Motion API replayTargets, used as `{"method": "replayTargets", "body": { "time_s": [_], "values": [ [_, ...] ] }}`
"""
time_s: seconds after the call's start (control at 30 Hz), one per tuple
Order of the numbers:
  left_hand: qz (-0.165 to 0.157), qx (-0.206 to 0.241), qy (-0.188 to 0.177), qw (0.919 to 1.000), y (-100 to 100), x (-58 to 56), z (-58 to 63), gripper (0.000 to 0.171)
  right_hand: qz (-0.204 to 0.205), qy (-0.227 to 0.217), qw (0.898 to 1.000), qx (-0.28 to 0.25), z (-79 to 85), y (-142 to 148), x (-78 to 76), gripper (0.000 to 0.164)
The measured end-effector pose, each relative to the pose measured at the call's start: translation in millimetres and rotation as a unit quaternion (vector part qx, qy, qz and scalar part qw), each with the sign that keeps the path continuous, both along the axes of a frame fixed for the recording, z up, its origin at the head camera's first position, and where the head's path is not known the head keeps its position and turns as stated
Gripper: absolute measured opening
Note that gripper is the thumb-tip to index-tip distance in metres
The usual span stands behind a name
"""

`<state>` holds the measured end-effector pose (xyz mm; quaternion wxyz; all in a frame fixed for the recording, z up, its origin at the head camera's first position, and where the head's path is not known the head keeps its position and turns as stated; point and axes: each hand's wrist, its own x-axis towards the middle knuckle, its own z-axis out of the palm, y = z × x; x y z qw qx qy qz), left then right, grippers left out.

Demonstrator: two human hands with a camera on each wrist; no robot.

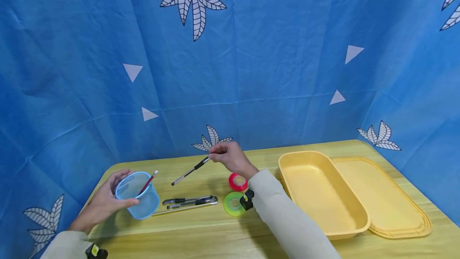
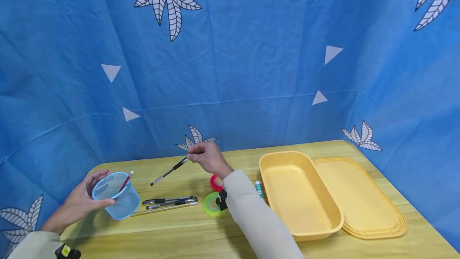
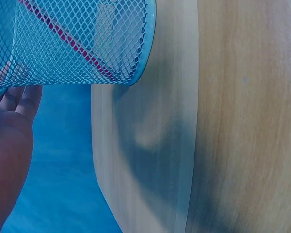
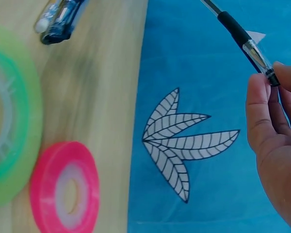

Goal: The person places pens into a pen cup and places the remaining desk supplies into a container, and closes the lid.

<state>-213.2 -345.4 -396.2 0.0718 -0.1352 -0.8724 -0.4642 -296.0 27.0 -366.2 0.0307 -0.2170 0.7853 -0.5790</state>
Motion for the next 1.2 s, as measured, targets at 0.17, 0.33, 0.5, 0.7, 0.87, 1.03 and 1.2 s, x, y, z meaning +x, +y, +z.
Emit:
{"method": "replayTargets", "body": {
  "time_s": [0.17,0.33,0.5,0.7,0.87,1.03,1.2],
  "values": [
    [0.001,-0.014,0.0,0.9999,-1,-0.9,-0.5,0.086,-0.004,-0.001,1.0,-0.003,8.5,-3,1.6,0.017],
    [0.002,-0.02,0.002,0.9998,-1,-1.3,-2.0,0.085,-0.005,0.01,1.0,0.004,16.4,-6,1.4,0.019],
    [-0.008,-0.004,-0.001,1.0,-2,-0.1,-1.5,0.084,-0.007,0.026,1.0,0.011,24.9,-10,-0.5,0.016],
    [-0.007,-0.001,0.003,1.0,-3,1.0,-0.4,0.084,0.002,0.036,0.999,-0.002,36.5,-16,-0.9,0.018],
    [-0.003,0.0,0.004,1.0,-3,0.3,-1.5,0.085,0.011,0.037,0.999,-0.004,44.0,-21,-1.5,0.017],
    [0.0,-0.002,-0.002,1.0,-3,-1.4,-1.5,0.084,0.012,0.052,0.999,0.005,50.0,-26,-1.4,0.018],
    [0.004,-0.007,-0.007,0.9999,-3,-3.2,-1.2,0.085,0.005,0.056,0.998,0.008,55.9,-31,-1.5,0.018]
  ]
}}
